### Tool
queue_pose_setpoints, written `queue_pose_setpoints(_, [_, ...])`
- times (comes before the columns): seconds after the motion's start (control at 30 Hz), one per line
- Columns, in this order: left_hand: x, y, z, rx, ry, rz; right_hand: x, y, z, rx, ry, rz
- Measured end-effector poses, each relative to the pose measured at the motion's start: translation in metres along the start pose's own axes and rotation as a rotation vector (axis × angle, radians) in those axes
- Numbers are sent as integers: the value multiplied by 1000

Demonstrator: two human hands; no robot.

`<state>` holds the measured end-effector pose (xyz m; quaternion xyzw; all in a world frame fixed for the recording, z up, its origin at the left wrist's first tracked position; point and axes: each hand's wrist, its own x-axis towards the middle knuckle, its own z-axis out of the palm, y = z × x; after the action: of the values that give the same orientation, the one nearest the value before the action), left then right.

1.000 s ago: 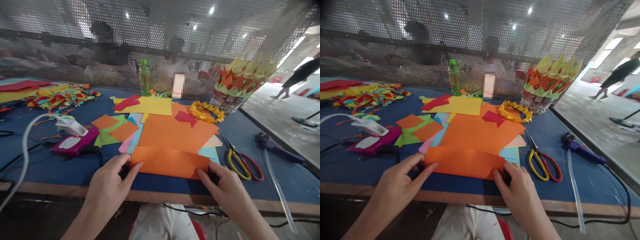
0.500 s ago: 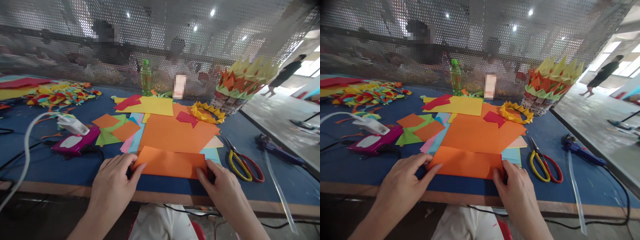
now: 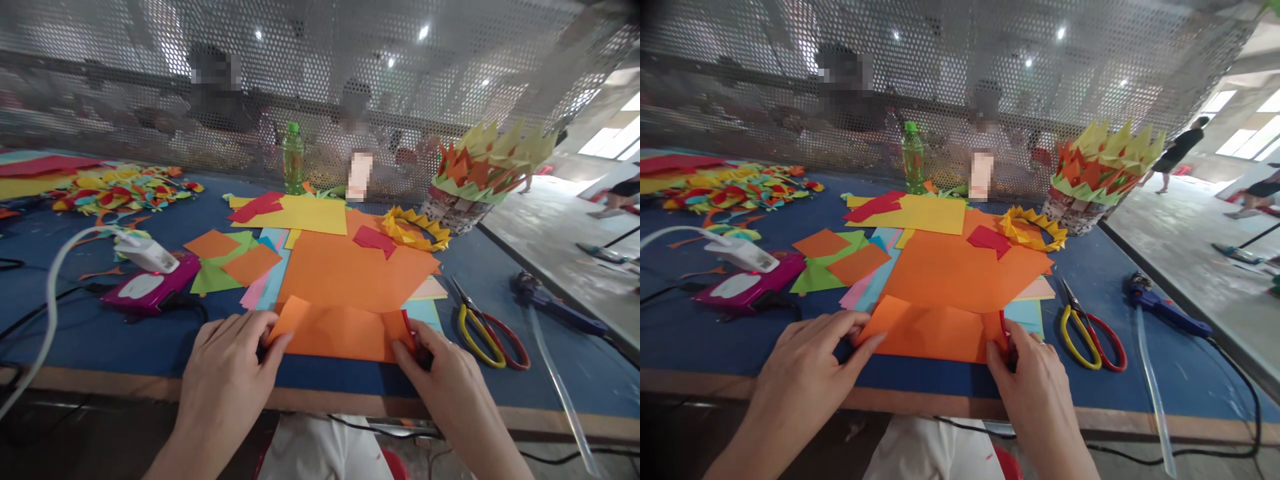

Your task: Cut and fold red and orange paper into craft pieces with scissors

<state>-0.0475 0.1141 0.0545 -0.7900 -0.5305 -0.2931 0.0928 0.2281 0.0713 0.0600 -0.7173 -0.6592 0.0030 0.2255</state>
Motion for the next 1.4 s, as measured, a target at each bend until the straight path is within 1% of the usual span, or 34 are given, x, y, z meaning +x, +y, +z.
queue_pose_setpoints(0.17, [0,-1,1,6,-3,13,-2,2,2,10,12,44])
queue_pose_setpoints(0.4, [-1,-1,0,21,-12,0,0,2,0,30,-10,46])
queue_pose_setpoints(0.53, [-2,0,0,18,2,-25,1,2,1,8,-11,52])
queue_pose_setpoints(0.73, [-1,3,-2,-11,-11,-44,0,5,7,-40,22,25])
queue_pose_setpoints(1.03, [-3,8,-3,0,-34,-113,0,5,5,-76,7,12])
queue_pose_setpoints(1.17, [-2,10,-6,10,-54,-140,0,7,7,-108,30,-3])
queue_pose_setpoints(1.33, [-5,9,-9,97,-32,-127,-1,6,11,-129,57,-20])
queue_pose_setpoints(1.4, [-7,9,-8,91,-31,-69,-2,5,11,-130,45,-12])
